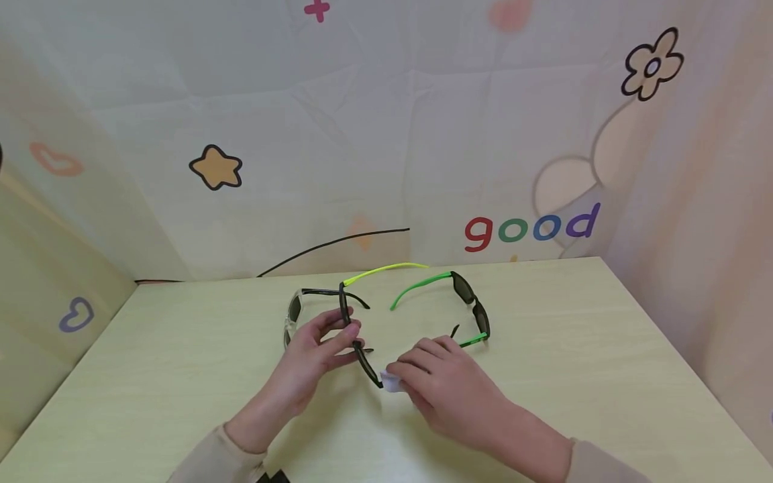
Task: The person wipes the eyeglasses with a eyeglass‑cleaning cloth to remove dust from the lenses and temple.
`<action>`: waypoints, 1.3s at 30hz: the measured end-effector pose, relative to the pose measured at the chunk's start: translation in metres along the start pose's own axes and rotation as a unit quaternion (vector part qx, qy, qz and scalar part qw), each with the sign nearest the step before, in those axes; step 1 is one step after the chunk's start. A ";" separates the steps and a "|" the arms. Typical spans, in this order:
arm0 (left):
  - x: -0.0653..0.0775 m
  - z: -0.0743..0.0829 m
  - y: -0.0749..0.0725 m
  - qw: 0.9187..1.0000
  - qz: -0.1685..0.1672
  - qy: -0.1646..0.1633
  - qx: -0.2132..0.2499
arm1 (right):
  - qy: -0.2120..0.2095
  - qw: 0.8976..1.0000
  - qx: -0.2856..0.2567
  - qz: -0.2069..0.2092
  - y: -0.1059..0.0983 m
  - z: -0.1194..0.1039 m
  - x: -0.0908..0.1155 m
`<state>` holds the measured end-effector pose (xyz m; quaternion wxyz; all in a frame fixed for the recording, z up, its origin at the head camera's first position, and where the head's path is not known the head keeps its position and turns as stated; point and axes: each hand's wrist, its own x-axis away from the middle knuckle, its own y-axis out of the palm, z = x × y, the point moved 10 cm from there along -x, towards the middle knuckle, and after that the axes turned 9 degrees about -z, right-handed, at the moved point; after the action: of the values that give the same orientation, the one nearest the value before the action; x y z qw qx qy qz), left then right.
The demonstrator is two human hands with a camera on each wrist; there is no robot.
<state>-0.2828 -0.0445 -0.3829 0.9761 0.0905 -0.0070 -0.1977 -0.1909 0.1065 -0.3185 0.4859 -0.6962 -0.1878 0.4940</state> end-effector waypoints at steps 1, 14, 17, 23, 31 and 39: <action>0.000 0.000 0.000 1.000 -0.001 -0.001 0.000 | 0.003 1.000 -0.020 0.006 -0.003 0.002 0.000; 0.000 -0.001 0.001 0.999 -0.016 -0.026 -0.014 | -0.051 0.991 -0.122 0.011 -0.018 0.004 -0.005; 0.000 0.000 0.001 0.999 -0.019 -0.032 -0.014 | -0.060 0.993 -0.098 -0.013 -0.009 0.002 -0.003; -0.001 -0.001 0.000 0.999 -0.024 -0.038 -0.010 | -0.075 0.995 -0.062 -0.001 -0.005 -0.002 -0.001; -0.002 -0.003 0.001 0.999 -0.033 -0.041 -0.014 | -0.073 0.996 0.047 -0.012 0.000 -0.016 -0.005; -0.003 -0.007 0.002 0.998 -0.038 -0.050 -0.027 | -0.048 0.994 0.084 -0.048 0.007 -0.024 -0.008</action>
<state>-0.2847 -0.0404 -0.3895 0.9683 0.0541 -0.0465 -0.2392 -0.1753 0.0859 -0.3195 0.5563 -0.6184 -0.2015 0.5173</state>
